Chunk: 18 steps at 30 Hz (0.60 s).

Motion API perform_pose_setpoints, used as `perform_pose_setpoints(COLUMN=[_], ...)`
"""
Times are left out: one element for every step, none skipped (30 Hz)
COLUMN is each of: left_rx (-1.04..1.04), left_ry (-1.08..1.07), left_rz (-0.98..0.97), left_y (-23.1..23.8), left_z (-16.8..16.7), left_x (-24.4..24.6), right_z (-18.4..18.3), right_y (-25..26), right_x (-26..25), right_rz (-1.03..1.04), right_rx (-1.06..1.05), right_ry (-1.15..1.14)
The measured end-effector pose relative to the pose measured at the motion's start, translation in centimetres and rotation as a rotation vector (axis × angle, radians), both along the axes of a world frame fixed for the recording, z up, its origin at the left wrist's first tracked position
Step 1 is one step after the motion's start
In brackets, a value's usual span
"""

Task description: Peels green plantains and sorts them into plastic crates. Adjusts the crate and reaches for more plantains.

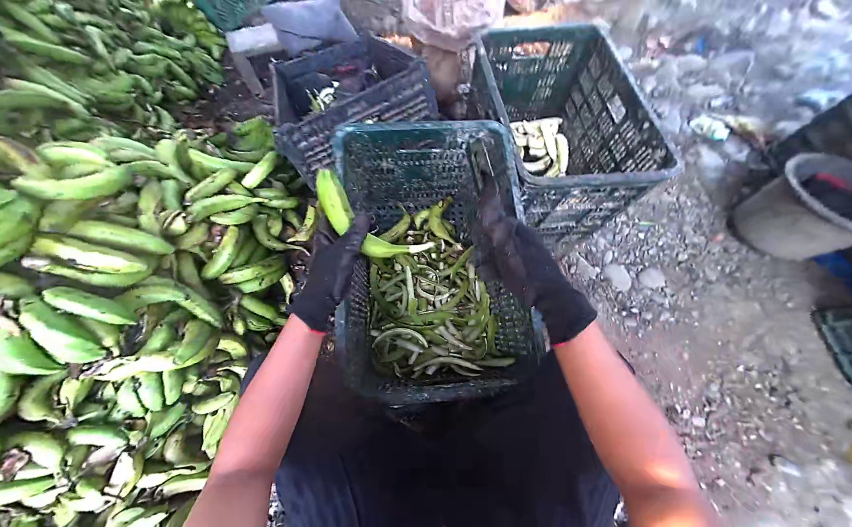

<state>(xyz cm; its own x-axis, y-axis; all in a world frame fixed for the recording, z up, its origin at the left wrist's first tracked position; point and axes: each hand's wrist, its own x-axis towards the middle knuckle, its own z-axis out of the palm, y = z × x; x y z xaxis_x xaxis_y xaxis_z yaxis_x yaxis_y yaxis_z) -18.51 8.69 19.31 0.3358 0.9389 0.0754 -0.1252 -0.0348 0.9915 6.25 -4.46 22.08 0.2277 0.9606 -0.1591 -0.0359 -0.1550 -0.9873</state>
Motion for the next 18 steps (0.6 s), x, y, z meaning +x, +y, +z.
perform_pose_setpoints(left_rx=[0.044,0.077,0.089,0.105,0.113,0.125,0.126,0.130,0.142,0.150,0.159,0.163,0.180,0.195,0.201,0.197,0.177,0.151], left_ry=[0.048,0.083,0.116,0.148,0.188,0.207,0.220,0.232,0.243,0.262,0.287,0.312,0.343,0.373,0.386,0.375,0.343,0.297], left_rz=[0.050,0.094,0.129,0.163,0.190,0.230,0.264,0.287,0.304,0.315,0.328,0.332,0.328,0.305,0.269,0.247,0.230,0.224], left_y=[0.0,-0.2,-0.6,-1.2,-1.6,-1.7,-2.0,-2.3,-2.5,-2.5,-2.5,-2.5,-2.7,-3.1,-3.6,-4.0,-4.5,-4.7], left_z=[-0.2,-0.6,-1.2,-1.8,-2.4,-2.6,-2.7,-2.6,-2.5,-2.4,-2.3,-2.2,-2.1,-2.0,-2.0,-2.0,-1.9,-1.9], left_x=[-0.4,-0.6,-0.6,-0.5,-0.3,0.2,0.7,1.0,1.2,1.3,1.5,1.6,1.6,1.5,1.3,1.2,1.1,1.1], right_z=[-1.3,-2.5,-3.5,-4.3,-5.0,-5.5,-6.0,-6.3,-6.4,-6.1,-5.5,-4.8,-4.2,-3.9,-4.4,-5.6,-7.4,-9.1], right_y=[-0.1,-0.5,-0.6,-0.6,-0.5,-0.6,-0.8,-1.2,-1.5,-1.8,-1.9,-2.0,-2.0,-2.0,-1.8,-1.5,-1.4,-1.3], right_x=[-1.5,-3.1,-4.8,-6.3,-7.5,-8.5,-9.3,-9.9,-10.2,-10.5,-10.7,-11.0,-11.2,-11.3,-11.3,-11.1,-10.4,-9.9], right_rz=[0.024,0.051,0.071,0.083,0.103,0.122,0.134,0.139,0.137,0.122,0.089,0.052,0.024,0.008,0.009,0.028,0.126,0.219], right_rx=[0.008,0.018,0.031,0.021,-0.015,-0.072,-0.125,-0.147,-0.119,-0.037,0.085,0.228,0.368,0.454,0.425,0.270,0.037,-0.196], right_ry=[0.062,0.100,0.134,0.164,0.148,0.115,0.090,0.071,0.057,0.044,0.026,0.020,0.029,0.033,0.023,-0.003,-0.063,-0.068])
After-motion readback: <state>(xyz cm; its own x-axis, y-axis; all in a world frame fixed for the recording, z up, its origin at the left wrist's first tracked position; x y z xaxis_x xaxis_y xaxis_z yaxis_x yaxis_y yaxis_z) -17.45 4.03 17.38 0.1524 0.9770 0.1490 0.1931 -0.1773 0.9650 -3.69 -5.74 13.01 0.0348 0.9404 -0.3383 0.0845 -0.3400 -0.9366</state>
